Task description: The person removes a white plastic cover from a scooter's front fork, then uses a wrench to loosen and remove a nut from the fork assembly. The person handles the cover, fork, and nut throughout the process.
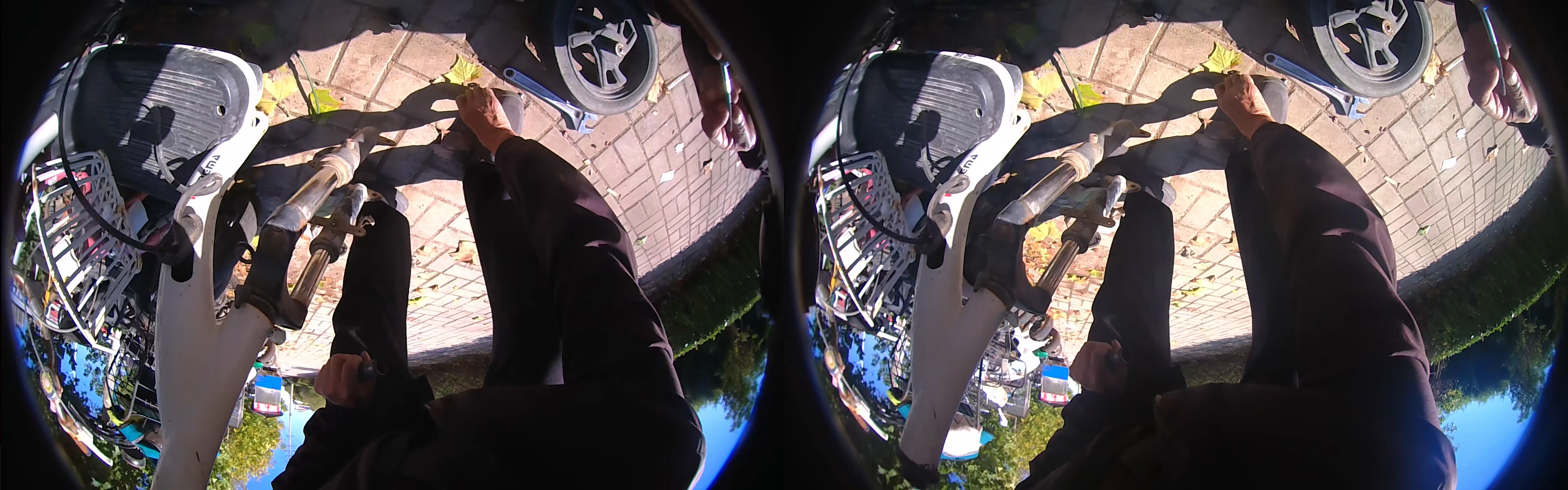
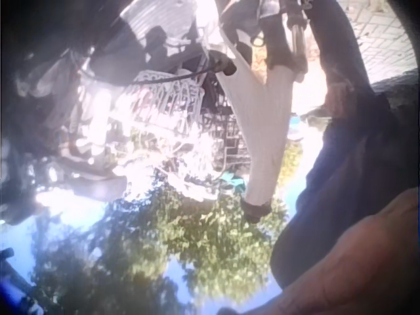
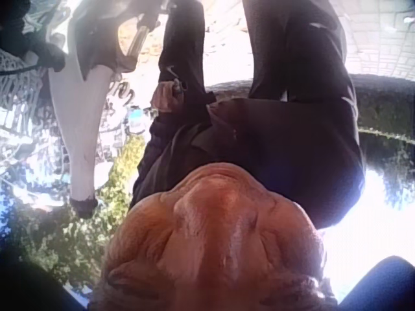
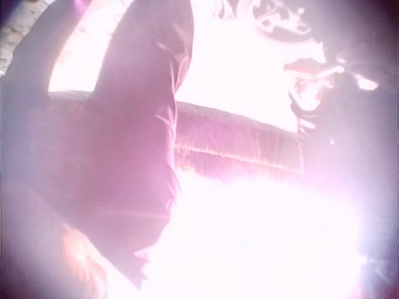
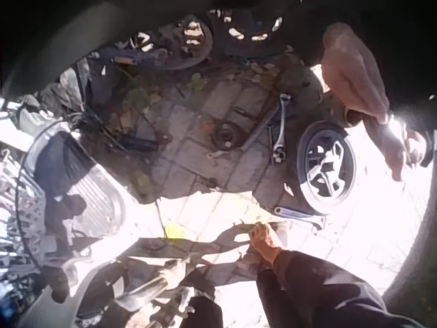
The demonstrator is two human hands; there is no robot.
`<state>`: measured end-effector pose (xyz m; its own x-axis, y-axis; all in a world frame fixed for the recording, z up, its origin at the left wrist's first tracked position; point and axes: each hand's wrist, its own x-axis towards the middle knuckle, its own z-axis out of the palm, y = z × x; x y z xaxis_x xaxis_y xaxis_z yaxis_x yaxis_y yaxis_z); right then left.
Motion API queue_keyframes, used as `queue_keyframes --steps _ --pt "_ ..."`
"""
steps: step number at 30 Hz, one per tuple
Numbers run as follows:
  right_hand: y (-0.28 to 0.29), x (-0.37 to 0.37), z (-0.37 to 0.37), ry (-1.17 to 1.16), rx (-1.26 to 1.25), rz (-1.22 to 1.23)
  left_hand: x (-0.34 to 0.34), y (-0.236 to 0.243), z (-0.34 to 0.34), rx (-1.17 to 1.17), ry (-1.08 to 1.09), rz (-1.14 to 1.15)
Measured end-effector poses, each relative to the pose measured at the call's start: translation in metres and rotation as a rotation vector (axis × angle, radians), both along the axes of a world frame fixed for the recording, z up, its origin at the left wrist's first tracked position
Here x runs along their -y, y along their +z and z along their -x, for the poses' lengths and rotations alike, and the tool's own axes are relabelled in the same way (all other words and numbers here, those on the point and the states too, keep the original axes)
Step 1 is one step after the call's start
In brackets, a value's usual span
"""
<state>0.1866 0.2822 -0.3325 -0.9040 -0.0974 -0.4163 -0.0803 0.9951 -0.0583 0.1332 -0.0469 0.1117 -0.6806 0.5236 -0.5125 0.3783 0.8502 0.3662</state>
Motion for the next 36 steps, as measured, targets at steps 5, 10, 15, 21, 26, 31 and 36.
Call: queue_keyframes --steps 5,10,15,21,26,31,36 --pt "0.016 0.004 0.005 -0.237 0.026 0.148 -0.001 0.001 0.003 0.034 0.035 -0.037" --pt "0.131 0.005 0.051 -1.176 0.162 1.194 0.003 0.005 -0.005 0.029 0.068 -0.038" --pt "0.324 -0.024 0.092 -1.27 0.302 2.182 0.013 0.009 -0.018 0.124 0.06 0.081" --pt "0.485 -0.024 0.163 -0.945 0.328 2.281 0.04 0.0 -0.04 0.224 -0.019 0.205" --pt "0.563 0.013 0.211 -0.672 0.161 1.768 0.065 0.007 -0.059 0.29 0.143 0.135" --pt "0.592 0.048 0.238 -0.385 0.091 1.332 0.062 0.031 -0.058 0.288 0.314 0.004" --pt "0.591 0.071 0.25 -0.302 -0.024 1.143 0.039 0.051 -0.022 0.198 0.623 -0.103"
